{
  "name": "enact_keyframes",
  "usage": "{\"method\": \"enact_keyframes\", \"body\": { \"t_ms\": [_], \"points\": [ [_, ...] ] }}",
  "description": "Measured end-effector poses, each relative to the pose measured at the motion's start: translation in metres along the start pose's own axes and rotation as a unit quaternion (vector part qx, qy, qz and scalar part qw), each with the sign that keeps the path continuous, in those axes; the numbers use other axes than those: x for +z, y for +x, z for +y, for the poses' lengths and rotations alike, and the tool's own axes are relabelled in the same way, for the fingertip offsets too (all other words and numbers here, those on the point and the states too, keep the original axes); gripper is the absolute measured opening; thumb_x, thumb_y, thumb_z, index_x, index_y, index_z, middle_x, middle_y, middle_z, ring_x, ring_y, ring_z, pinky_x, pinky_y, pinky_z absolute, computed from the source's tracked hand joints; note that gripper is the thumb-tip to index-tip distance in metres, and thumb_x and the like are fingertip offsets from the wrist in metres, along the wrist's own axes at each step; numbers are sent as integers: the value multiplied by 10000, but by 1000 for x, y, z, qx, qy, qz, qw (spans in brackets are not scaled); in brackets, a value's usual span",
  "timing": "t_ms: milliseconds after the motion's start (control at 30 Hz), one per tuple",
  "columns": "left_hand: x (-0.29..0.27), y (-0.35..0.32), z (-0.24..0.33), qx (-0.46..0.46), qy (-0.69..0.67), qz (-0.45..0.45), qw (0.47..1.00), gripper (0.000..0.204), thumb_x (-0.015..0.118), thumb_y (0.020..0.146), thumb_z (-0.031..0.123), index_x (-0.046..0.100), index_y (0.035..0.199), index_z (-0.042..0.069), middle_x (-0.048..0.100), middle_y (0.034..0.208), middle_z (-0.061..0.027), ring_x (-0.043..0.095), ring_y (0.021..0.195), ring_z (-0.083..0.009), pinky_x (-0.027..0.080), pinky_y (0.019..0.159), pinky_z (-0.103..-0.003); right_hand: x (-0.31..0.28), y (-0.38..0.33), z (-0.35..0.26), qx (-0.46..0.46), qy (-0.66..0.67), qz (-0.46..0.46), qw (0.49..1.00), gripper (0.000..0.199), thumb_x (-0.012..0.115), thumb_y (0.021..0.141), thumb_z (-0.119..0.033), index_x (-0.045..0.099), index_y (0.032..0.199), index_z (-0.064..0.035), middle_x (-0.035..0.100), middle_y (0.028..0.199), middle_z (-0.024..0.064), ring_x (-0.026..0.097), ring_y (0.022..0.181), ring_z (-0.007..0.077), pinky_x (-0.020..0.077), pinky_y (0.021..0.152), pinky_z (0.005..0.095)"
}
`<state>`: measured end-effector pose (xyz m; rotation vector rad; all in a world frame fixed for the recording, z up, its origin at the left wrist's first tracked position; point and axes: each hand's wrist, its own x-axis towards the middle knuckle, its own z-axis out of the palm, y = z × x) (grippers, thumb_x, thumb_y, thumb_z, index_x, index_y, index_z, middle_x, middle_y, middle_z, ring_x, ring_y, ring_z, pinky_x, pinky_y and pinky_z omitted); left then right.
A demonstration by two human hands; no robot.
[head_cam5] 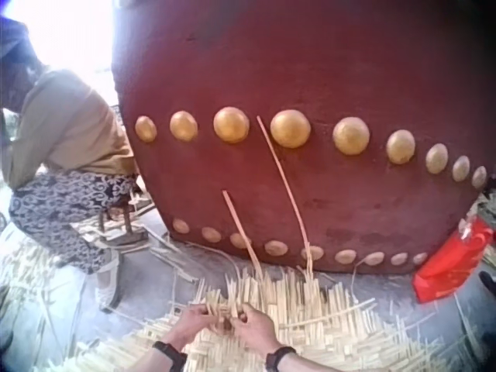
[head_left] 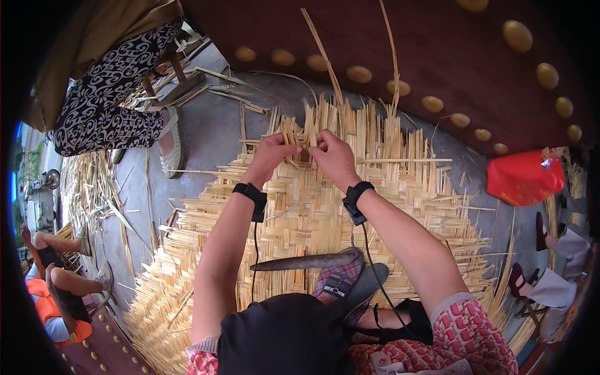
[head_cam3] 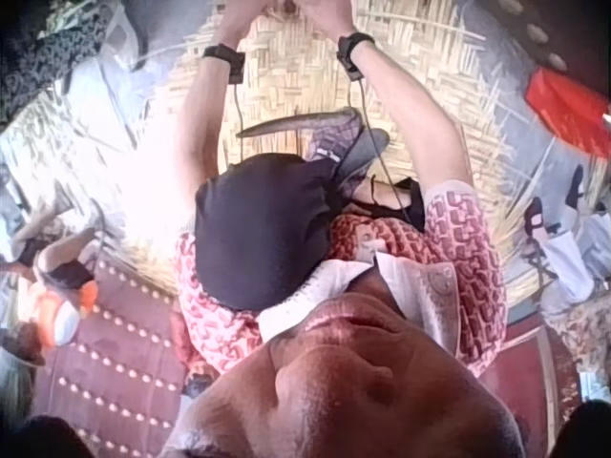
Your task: Weaving a large circular mat using thin strips of bamboo or straw, occasionally using a wooden baton to compress the weave.
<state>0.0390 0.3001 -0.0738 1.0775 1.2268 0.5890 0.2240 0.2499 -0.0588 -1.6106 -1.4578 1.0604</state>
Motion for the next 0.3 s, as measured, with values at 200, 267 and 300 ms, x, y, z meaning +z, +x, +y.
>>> {"method": "enact_keyframes", "body": {
  "t_ms": [200, 267, 300],
  "points": [
    [12, -20, -25, 98, -172, 145, 970, 355, 677, 881, 1, 649, 1233, 37, 685, 1103, -56, 624, 986, -133, 536, 848, -282, -21, 23, 32, 18, 140, -141, 980, 288, 531, 942, -22, 660, 1198, -35, 697, 1147, 122, 679, 923, 198, 543, 793, 323],
    [-20, -37, -59, 99, -94, 184, 974, 358, 657, 896, -4, 655, 1247, 65, 679, 1144, -57, 630, 975, -127, 532, 837, -264, -37, 17, 10, -5, 95, -84, 992, 284, 538, 955, -19, 648, 1216, -38, 696, 1150, 111, 669, 995, 178, 535, 882, 278],
    [-11, -34, -67, 106, -33, 194, 975, 366, 637, 910, -10, 660, 1260, 93, 672, 1186, -58, 636, 964, -120, 527, 826, -246, -66, 18, 27, -39, 70, -23, 997, 297, 585, 938, -50, 649, 1227, -70, 707, 1113, 127, 679, 986, 208, 521, 913, 273]
  ]
}}
